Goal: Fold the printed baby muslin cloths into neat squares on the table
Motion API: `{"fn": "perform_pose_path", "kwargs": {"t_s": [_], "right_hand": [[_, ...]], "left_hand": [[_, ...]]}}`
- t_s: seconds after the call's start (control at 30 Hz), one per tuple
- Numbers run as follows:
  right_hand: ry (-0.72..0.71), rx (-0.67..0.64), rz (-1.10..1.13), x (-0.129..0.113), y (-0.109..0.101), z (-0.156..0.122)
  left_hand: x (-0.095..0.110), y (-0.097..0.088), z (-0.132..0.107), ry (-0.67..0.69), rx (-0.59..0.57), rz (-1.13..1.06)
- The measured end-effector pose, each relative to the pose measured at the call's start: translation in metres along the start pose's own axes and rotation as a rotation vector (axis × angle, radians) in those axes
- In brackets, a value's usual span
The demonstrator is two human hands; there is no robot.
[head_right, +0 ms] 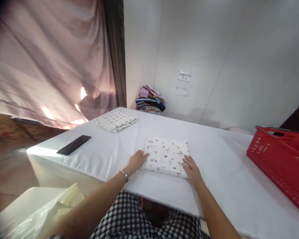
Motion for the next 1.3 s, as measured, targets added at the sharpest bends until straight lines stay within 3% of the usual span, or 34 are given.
{"fn": "perform_pose_path", "kwargs": {"t_s": [0.17,0.43,0.57,0.8,0.93,1.13,1.3], "right_hand": [[-0.004,-0.012,0.003,-0.001,0.000,-0.001],[-0.015,0.010,-0.007,-0.001,0.000,-0.001],[-0.021,0.005,-0.009,-0.002,0.001,-0.001],[-0.013,-0.012,-0.029,-0.002,0.000,-0.001],[-0.093,-0.023,-0.210,-0.007,0.000,-0.004],[-0.301,-0.078,-0.633,-0.038,0.006,-0.013],[-0.346,-0.117,-0.590,-0.052,0.012,-0.017]], "left_hand": [[-0.001,-0.007,-0.015,0.127,0.074,-0.075],[0.002,-0.005,-0.004,0.072,0.072,0.003],[-0.001,-0.007,-0.013,0.132,0.105,-0.095],[-0.007,-0.008,-0.020,0.174,0.045,-0.206],[-0.006,-0.006,-0.013,0.164,0.091,-0.164],[-0.005,-0.006,-0.011,0.140,0.100,-0.181],[-0.008,-0.010,-0.013,0.099,0.087,-0.274]]}}
Point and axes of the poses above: each hand's wrist, its own z-axis towards the middle knuckle, its own y-axis out of the palm, x = y × z, the point moved 8 cm from there along z, towards the middle knuckle, and after that the axes turned 14 degrees about -y, right-handed, at the moved point
